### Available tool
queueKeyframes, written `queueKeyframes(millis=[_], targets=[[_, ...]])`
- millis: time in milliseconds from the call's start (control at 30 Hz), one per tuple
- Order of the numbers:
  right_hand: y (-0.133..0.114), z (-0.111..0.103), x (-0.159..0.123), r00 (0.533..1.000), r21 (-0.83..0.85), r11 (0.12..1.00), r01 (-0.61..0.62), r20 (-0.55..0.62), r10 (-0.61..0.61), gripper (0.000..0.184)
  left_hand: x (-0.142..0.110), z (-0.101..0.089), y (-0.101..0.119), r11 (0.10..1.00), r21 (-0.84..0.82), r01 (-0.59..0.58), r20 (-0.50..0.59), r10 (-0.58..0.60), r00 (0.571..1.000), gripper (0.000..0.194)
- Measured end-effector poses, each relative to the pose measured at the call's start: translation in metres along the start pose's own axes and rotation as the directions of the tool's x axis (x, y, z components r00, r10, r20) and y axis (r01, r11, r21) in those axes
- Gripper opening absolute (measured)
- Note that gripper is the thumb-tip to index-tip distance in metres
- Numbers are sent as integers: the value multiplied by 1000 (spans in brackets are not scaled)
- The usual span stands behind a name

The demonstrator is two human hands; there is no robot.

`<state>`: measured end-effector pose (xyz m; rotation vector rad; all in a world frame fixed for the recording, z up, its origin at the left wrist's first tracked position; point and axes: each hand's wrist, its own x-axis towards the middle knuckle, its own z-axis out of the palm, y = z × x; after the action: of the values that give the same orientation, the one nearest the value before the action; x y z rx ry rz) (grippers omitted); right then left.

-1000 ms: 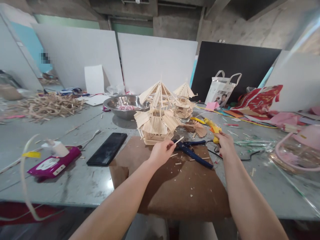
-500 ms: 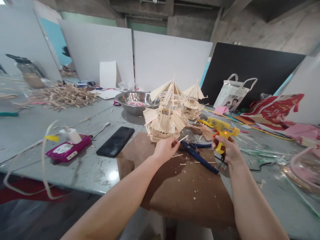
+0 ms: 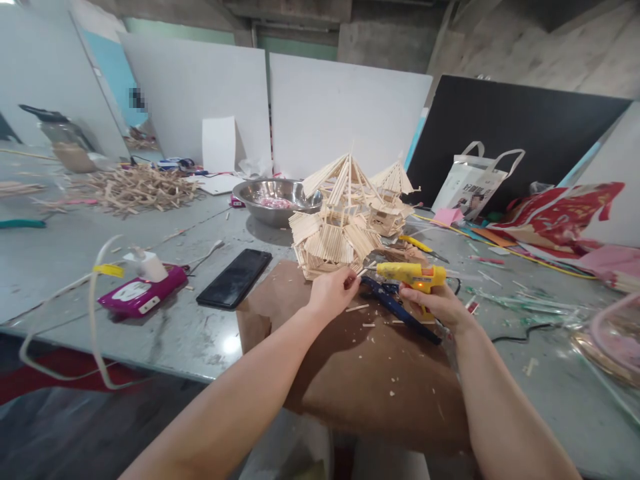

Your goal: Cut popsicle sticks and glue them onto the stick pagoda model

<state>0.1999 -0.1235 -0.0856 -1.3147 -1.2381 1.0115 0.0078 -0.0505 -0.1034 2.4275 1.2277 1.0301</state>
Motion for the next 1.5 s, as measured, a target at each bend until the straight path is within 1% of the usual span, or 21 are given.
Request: queueKeyframes(millis=[67,267,333,567,767,900,1067,1333,1500], targets=[[3,0,2,1000,-22,1000,-11,-7,10,23,0,0,0,1000,4,0,-7,0,1000,22],[14,-4,6,999,-77,997,4,50,0,23,0,1,0,1000,-6,19,-4,-19,1000,24],[13,-3,6,998,-86,996,11,58,-7,23,0,1,-1,1000,-4,24,-5,-24,1000,24],[6,2,4,998,-69,996,52,26,-51,27,0,0,0,1000,3,23,-20,-23,1000,25],[8,3,4,999,-51,998,32,17,-31,28,0,1,-1,999,-28,21,-5,-21,1000,25],[10,1,5,1000,-49,999,-11,28,12,29,0,2,-2,1000,-17,5,-8,-5,1000,25],[11,1,6,999,-53,998,-29,19,30,28,1,2,-1,1000,1,5,-15,-5,1000,26],[8,3,5,1000,-47,999,8,13,-7,26,1,2,-2,1000,-3,9,-12,-9,1000,25],[13,-1,7,1000,-100,995,3,16,-1,22,0,2,-3,1000,-7,12,-21,-12,1000,25]])
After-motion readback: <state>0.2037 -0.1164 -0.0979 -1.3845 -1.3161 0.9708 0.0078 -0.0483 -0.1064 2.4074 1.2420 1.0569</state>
